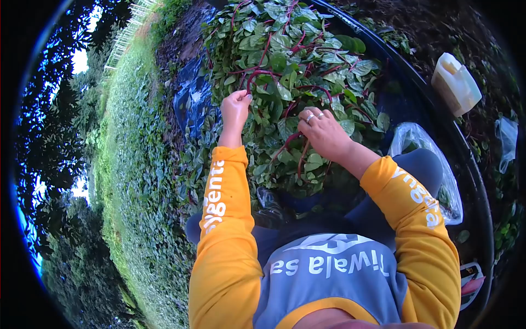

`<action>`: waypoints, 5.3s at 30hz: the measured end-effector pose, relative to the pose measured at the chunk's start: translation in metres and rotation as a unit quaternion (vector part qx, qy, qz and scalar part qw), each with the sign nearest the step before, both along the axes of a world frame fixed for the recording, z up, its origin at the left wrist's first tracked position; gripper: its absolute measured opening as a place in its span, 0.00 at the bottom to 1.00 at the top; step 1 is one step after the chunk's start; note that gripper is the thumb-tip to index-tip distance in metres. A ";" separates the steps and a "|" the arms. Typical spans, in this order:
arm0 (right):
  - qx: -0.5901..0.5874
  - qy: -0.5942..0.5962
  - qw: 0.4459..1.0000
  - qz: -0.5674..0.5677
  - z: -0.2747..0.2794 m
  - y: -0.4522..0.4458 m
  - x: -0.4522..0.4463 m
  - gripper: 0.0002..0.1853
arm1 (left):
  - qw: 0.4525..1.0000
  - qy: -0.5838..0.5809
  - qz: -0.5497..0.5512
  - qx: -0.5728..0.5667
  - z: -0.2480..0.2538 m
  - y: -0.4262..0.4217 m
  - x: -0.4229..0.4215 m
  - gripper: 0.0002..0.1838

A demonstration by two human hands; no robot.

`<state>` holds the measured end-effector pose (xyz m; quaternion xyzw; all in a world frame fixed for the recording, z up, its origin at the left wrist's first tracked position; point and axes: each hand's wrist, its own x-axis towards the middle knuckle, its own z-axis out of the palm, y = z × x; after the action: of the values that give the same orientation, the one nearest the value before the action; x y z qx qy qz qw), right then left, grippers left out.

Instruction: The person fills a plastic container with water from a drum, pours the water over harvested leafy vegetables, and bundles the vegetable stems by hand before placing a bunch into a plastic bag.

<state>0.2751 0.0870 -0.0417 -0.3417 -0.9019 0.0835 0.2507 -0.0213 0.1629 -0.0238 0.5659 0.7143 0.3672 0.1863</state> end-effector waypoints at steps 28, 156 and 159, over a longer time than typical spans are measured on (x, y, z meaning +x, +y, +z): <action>-0.047 -0.015 0.999 0.023 0.002 0.019 -0.014 0.12 | 0.887 0.407 0.061 0.210 0.010 -0.142 -0.047 0.09; 0.067 -0.093 0.979 0.171 -0.023 -0.038 -0.016 0.07 | 0.747 -0.588 0.265 0.163 -0.037 -0.081 0.008 0.25; -0.014 -0.120 0.977 0.173 -0.021 -0.038 -0.006 0.09 | 0.872 -0.487 0.052 0.009 -0.058 -0.079 0.032 0.18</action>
<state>0.2692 0.0488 -0.0630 -0.1917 -0.9696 0.0966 0.1171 0.0105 0.0836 -0.0821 0.2791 0.5581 0.6116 0.4863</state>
